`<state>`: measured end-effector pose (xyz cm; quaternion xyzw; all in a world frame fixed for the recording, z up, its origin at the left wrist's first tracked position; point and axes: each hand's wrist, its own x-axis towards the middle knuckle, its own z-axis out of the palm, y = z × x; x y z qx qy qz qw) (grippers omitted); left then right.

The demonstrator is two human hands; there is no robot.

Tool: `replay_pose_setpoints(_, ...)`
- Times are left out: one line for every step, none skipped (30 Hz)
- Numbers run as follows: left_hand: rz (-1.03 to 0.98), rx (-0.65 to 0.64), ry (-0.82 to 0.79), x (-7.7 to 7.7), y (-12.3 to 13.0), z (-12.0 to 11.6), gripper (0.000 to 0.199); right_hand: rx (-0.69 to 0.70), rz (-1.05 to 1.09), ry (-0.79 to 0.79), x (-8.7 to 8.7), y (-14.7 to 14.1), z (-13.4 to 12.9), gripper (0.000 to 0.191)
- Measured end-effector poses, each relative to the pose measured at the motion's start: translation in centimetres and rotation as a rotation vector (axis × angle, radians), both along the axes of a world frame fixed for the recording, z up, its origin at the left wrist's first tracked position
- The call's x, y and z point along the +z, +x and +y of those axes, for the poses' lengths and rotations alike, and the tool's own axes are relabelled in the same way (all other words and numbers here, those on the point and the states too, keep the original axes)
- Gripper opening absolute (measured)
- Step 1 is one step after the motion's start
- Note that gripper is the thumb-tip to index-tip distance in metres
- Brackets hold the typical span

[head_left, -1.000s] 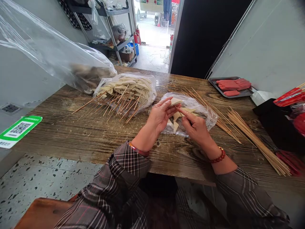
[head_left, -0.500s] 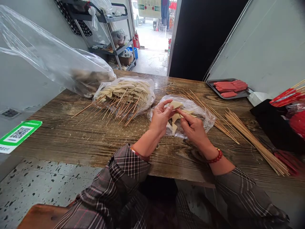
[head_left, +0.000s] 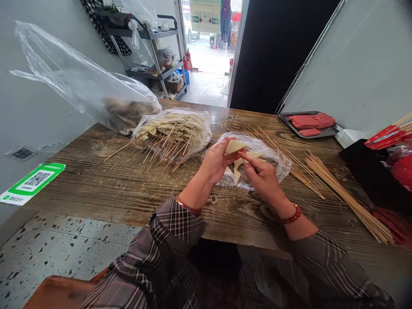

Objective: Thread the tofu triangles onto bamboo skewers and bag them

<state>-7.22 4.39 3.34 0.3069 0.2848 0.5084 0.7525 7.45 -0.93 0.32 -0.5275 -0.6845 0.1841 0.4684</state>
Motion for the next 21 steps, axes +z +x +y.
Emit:
replay_pose_setpoints(-0.010,-0.009,0.012,0.0,0.0,-0.1,0.020,0.002,-0.009,0.008,-0.1,0.0,0.0,0.040)
replay_pose_setpoints(-0.019,-0.016,0.024,0.0,0.0,-0.2,0.019,0.007,-0.015,0.014,-0.2,0.0,0.0,0.040)
replay_pose_setpoints(-0.024,-0.022,0.034,-0.1,0.1,-0.3,0.020,0.014,-0.017,0.019,-0.2,0.0,0.0,0.040)
replay_pose_setpoints(-0.026,-0.029,0.039,-0.1,0.1,-0.3,0.021,0.023,-0.019,0.022,-0.3,0.1,0.0,0.040)
replay_pose_setpoints(-0.025,-0.035,0.042,-0.2,0.1,-0.3,0.023,0.030,-0.021,0.024,-0.3,0.1,0.0,0.039)
replay_pose_setpoints(-0.023,-0.038,0.043,-0.2,0.1,-0.3,0.023,0.032,-0.022,0.027,-0.3,0.1,0.0,0.039)
replay_pose_setpoints(-0.020,-0.042,0.045,-0.3,0.1,-0.3,0.023,0.030,-0.020,0.031,-0.3,0.1,0.0,0.038)
replay_pose_setpoints(-0.018,-0.044,0.049,-0.3,0.1,-0.3,0.023,0.027,-0.019,0.033,-0.4,0.2,0.0,0.038)
replay_pose_setpoints(-0.017,-0.046,0.056,-0.4,0.1,-0.3,0.023,0.024,-0.017,0.035,-0.4,0.2,0.0,0.037)
replay_pose_setpoints(-0.019,-0.047,0.066,-0.4,0.1,-0.3,0.023,0.025,-0.016,0.034,-0.4,0.3,0.0,0.037)
replay_pose_setpoints(-0.021,-0.050,0.079,-0.4,0.1,-0.3,0.024,0.028,-0.015,0.032,-0.4,0.3,0.1,0.037)
replay_pose_setpoints(-0.023,-0.056,0.093,-0.5,0.1,-0.3,0.025,0.034,-0.014,0.031,-0.4,0.4,0.1,0.037)
replay_pose_setpoints(-0.025,-0.062,0.110,-0.5,0.1,-0.3,0.026,0.039,-0.011,0.029,-0.4,0.5,0.1,0.036)
replay_pose_setpoints(-0.027,-0.069,0.127,-0.6,0.2,-0.3,0.027,0.043,-0.007,0.029,-0.5,0.6,0.2,0.036)
replay_pose_setpoints(-0.029,-0.075,0.145,-0.7,0.2,-0.3,0.029,0.044,0.000,0.031,-0.5,0.6,0.2,0.036)
replay_pose_setpoints(-0.030,-0.079,0.162,-0.8,0.2,-0.3,0.031,0.043,0.008,0.033,-0.5,0.7,0.2,0.036)
replay_pose_setpoints(-0.031,-0.081,0.176,-1.0,0.3,-0.2,0.033,0.041,0.016,0.034,-0.6,0.7,0.3,0.035)
replay_pose_setpoints(-0.032,-0.083,0.187,-1.1,0.3,-0.2,0.035,0.040,0.022,0.033,-0.6,0.8,0.3,0.035)
replay_pose_setpoints(-0.032,-0.083,0.196,-1.3,0.4,-0.2,0.036,0.036,0.026,0.029,-0.7,0.8,0.3,0.035)
replay_pose_setpoints(-0.031,-0.084,0.201,-1.4,0.4,-0.2,0.037,0.032,0.029,0.025,-0.7,0.8,0.3,0.035)
replay_pose_setpoints(-0.028,-0.086,0.203,-1.5,0.5,-0.3,0.038,0.027,0.031,0.020,-0.7,0.7,0.3,0.035)
